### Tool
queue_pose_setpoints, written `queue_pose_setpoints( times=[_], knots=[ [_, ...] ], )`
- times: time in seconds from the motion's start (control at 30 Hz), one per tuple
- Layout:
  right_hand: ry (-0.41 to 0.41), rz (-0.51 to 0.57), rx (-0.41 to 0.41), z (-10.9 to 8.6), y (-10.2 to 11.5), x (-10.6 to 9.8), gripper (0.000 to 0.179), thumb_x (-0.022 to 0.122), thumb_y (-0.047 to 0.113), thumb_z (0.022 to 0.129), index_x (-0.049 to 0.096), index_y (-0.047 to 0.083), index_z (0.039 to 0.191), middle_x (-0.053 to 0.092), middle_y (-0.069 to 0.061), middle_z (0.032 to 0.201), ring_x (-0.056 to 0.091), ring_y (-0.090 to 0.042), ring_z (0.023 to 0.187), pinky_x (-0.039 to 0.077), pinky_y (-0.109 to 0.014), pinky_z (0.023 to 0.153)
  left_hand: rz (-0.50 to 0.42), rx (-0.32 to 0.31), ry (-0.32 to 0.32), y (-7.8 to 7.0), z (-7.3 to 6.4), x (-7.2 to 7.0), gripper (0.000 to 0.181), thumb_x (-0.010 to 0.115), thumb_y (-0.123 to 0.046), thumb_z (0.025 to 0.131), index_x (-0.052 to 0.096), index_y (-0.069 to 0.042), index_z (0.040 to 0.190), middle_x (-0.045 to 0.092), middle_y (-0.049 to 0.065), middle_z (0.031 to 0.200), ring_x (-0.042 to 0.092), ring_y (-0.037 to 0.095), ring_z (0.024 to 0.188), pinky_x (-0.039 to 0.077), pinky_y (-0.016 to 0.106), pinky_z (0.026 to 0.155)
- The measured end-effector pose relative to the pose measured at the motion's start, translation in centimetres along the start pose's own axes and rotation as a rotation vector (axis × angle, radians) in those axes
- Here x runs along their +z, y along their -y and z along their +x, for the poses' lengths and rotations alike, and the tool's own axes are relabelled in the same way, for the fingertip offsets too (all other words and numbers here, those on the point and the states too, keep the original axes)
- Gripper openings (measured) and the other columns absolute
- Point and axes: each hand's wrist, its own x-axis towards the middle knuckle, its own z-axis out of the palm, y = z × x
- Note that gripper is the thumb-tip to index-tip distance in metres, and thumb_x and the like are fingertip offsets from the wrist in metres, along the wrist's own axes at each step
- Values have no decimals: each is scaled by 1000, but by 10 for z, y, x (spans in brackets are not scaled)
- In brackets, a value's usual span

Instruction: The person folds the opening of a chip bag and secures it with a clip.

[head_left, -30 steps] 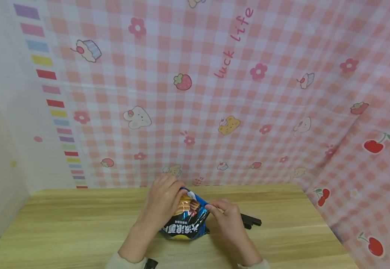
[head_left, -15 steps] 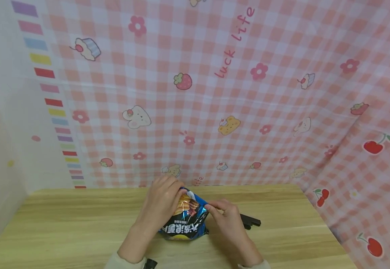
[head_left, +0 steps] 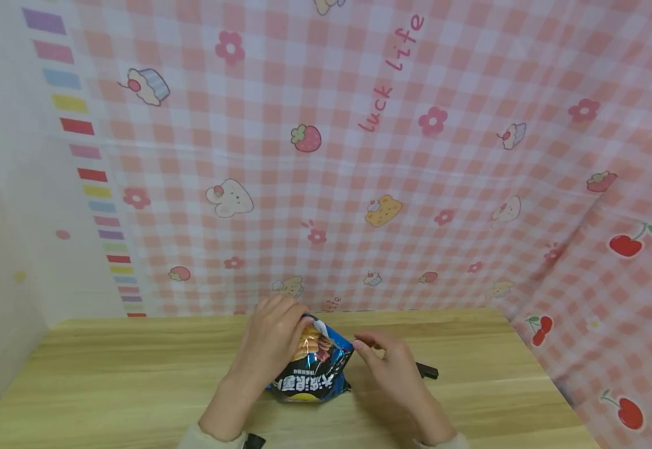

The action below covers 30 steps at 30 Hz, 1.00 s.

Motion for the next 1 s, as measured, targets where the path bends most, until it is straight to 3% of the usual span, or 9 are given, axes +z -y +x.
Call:
queue_pose_setpoints(
  times=[0.2, 0.53, 0.87, 1.0],
  knots=[
    [42, -159, -51, 0, -14, -20, 23, 79, 20, 96, 77, 14, 118, 73, 2, 113, 68, -20, 103, 61, -46, 84, 2, -3, 1, 0, 1, -1, 10, 83, -11, 90, 75, -6, 96, 74, 4, 93, 67, 23, 92, 55, 41, 91],
    [82, -403, -271, -6, -42, -48, 51, 91, 31, 83, 73, 4, 122, 70, -11, 126, 67, -33, 116, 57, -52, 96, 0, 4, 3, 0, 1, 0, 12, 84, -9, 88, 75, -6, 96, 74, 4, 92, 67, 23, 91, 56, 40, 90],
    [254, -506, -176, -12, -75, -68, 69, 92, 48, 78, 70, 3, 125, 67, -7, 126, 67, -29, 114, 57, -49, 95, 1, 4, 8, -1, 0, -1, 12, 84, -10, 89, 76, -6, 96, 74, 3, 92, 67, 22, 91, 56, 39, 89],
    [296, -526, -160, -15, -84, -73, 76, 91, 52, 77, 69, 1, 128, 68, -12, 129, 67, -33, 116, 57, -51, 97, 0, 1, 8, -1, 0, -2, 11, 84, -10, 89, 75, -7, 96, 74, 3, 92, 67, 22, 91, 56, 39, 89]
  ],
)
